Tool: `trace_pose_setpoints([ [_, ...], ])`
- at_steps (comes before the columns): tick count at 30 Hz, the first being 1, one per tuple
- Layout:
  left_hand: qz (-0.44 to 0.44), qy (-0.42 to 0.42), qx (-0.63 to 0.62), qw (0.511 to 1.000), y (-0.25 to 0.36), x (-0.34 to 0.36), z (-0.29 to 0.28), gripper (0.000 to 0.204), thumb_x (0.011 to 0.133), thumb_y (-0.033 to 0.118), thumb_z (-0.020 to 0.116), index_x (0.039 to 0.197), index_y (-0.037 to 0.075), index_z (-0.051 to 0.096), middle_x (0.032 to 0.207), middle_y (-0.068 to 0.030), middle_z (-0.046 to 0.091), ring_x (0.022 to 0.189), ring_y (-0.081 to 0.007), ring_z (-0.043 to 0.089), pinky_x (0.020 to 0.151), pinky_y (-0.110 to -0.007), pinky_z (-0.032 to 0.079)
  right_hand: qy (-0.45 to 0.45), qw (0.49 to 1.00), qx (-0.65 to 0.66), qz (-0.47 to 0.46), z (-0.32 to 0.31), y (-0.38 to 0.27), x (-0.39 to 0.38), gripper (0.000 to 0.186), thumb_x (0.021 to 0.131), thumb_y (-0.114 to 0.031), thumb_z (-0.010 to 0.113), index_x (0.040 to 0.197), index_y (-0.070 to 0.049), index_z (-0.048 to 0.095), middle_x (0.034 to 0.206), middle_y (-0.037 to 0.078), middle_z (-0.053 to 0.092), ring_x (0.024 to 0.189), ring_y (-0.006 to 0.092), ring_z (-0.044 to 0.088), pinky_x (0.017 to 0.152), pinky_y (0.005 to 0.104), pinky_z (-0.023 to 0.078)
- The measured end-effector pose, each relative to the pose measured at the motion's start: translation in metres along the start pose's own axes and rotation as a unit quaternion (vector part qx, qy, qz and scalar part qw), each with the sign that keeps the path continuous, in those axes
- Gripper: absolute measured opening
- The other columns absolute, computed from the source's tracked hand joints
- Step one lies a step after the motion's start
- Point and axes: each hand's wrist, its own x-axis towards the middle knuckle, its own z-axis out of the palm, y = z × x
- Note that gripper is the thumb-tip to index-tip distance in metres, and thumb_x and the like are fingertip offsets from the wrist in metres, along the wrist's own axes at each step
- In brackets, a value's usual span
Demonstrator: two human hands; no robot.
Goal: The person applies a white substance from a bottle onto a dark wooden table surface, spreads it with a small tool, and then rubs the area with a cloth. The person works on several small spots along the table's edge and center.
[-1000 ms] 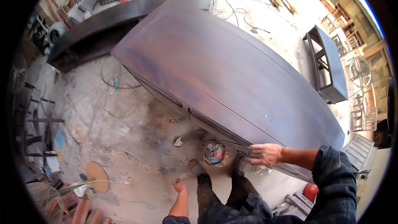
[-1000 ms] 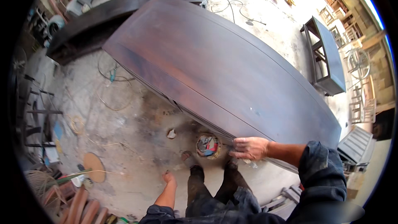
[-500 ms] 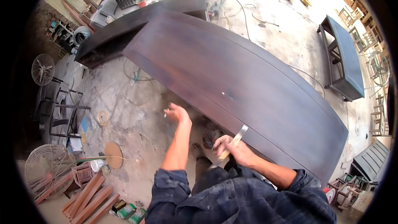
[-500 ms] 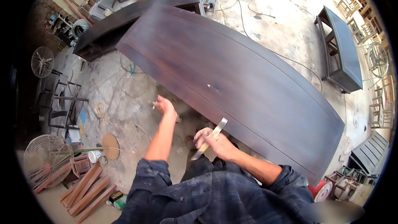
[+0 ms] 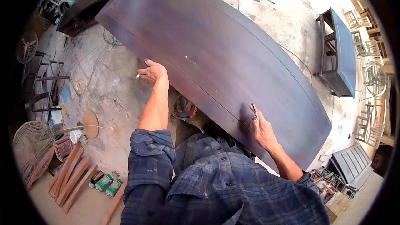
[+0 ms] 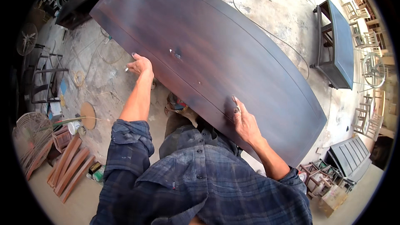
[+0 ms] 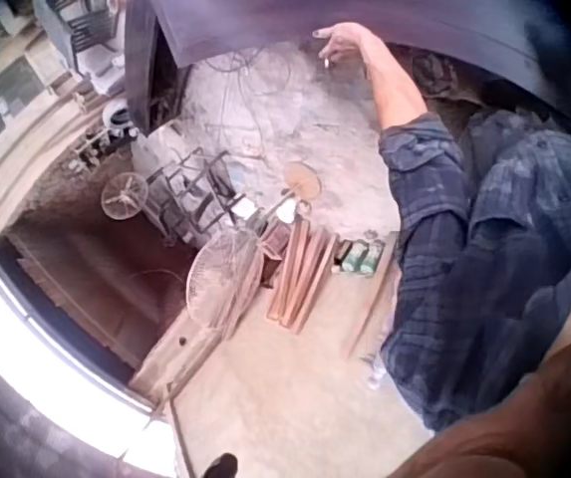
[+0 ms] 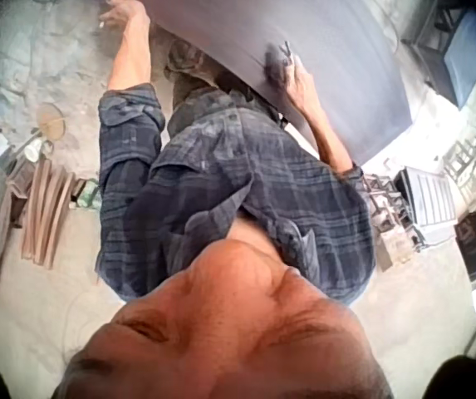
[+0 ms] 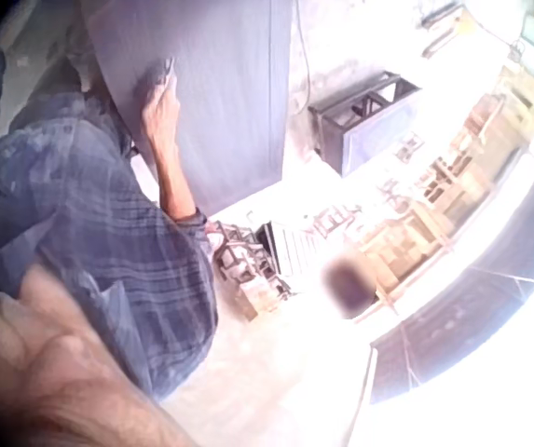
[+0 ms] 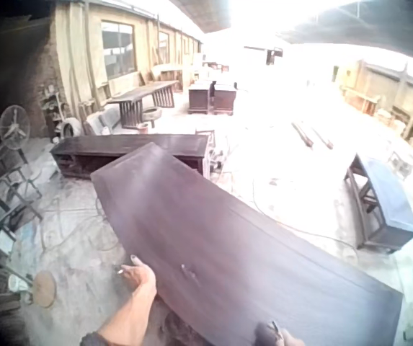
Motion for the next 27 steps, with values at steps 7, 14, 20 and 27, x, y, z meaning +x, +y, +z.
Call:
trace_pose_setpoints([
  [7,0.077,-0.006,0.088,0.993,0.004,-0.005,-0.016,0.072,0.105,0.049,0.041,0.147,-0.008,0.029,0.147,-0.0295,0.039,0.128,-0.0457,0.051,0.104,-0.053,0.049,-0.016,0.986,-0.151,-0.068,-0.006,0.008,-0.018,0.051,0.107,-0.028,0.046,0.157,-0.018,0.036,0.091,0.023,0.066,0.075,0.0452,0.065,0.065,0.0513,0.051],
  [14,0.068,-0.025,0.073,0.995,0.015,-0.014,-0.027,0.071,0.106,0.048,0.039,0.147,-0.009,0.03,0.15,-0.0263,0.038,0.132,-0.0429,0.049,0.108,-0.051,0.047,-0.015,0.951,-0.274,-0.142,0.005,0.021,-0.042,0.064,0.093,-0.012,0.065,0.151,-0.034,0.049,0.091,0.006,0.057,0.068,0.0251,0.064,0.054,0.0389,0.054],
  [20,0.067,-0.015,0.035,0.997,0.018,-0.01,-0.025,0.068,0.106,0.044,0.039,0.147,-0.01,0.031,0.15,-0.0276,0.037,0.132,-0.044,0.049,0.108,-0.052,0.047,0.043,0.949,-0.255,-0.181,0.027,0.025,-0.037,0.06,0.091,-0.009,0.067,0.146,-0.031,0.054,0.093,0.008,0.056,0.066,0.0255,0.064,0.052,0.0384,0.054],
  [27,0.104,0.025,0.109,0.988,0.009,-0.006,-0.02,0.07,0.105,0.045,0.042,0.147,-0.01,0.032,0.145,-0.0306,0.044,0.13,-0.046,0.051,0.106,-0.054,0.045,0.031,0.948,-0.249,-0.196,0.029,-0.014,0.016,0.055,0.093,-0.009,0.064,0.143,-0.029,0.057,0.089,0.009,0.057,0.068,0.0243,0.064,0.051,0.0376,0.054],
])
